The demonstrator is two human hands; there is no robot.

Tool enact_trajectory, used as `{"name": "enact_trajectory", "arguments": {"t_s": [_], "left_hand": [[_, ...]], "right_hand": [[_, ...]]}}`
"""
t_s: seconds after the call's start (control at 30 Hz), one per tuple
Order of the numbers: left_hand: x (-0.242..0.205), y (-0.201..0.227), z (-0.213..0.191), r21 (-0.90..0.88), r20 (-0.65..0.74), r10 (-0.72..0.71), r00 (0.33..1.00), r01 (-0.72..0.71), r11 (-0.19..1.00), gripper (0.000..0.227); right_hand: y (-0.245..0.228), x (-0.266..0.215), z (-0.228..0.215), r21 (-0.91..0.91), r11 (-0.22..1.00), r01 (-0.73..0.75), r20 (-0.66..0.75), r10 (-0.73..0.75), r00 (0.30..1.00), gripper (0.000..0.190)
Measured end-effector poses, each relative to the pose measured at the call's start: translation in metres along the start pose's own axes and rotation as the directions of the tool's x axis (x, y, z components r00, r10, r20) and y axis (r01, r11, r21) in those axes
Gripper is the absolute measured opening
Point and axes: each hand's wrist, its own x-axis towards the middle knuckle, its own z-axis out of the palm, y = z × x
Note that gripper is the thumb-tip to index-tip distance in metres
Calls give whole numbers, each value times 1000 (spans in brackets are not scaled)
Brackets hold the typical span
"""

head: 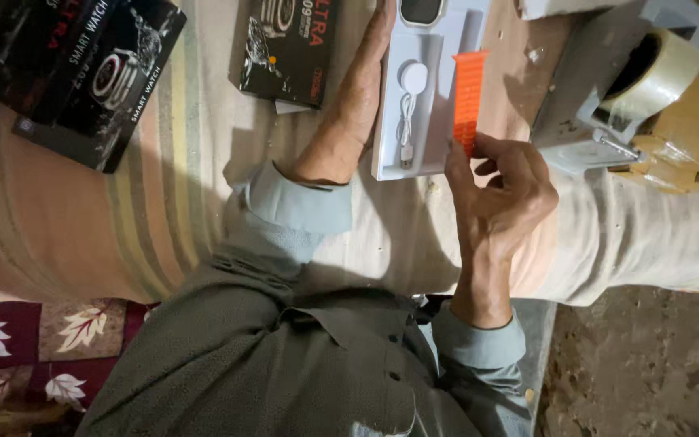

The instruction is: The person unpacks smartwatch boxes, removes the watch and accessories, places them into a larger cardboard box, and seals it with tape. This process is repeated for multiple units.

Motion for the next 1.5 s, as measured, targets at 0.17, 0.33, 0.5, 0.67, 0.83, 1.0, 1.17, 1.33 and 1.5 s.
{"name": "enact_trajectory", "arguments": {"t_s": [0.17,0.33,0.5,0.67,0.83,1.0,1.17,1.33,1.5], "left_hand": [[2,1,8,13,-31,-28,999,28,1000,71],[-3,3,18,-54,47,-42,998,44,998,73],[1,2,18,-66,10,-96,995,97,993,72],[2,12,17,33,36,-80,996,79,996,74],[-1,32,9,105,-109,-102,989,114,988,79],[-7,36,-1,137,-111,48,993,-32,990,62],[-5,31,-9,121,-163,112,980,-93,988,58],[0,28,-18,100,-191,127,973,-109,989,53],[5,25,-16,74,-186,89,978,-77,994,56]], "right_hand": [[-1,4,2,-6,1000,1,51,0,999,21],[-14,11,5,-92,996,6,66,0,998,21],[-13,17,5,-177,984,1,105,18,994,24],[12,18,5,-165,985,-56,45,64,997,23],[61,14,1,-106,976,-188,36,193,981,19],[94,15,31,-51,956,-290,96,293,951,23],[94,20,51,-61,944,-326,69,329,942,28],[99,27,68,-284,957,-57,54,76,996,33],[98,21,58,-138,987,-82,13,85,996,24]]}}
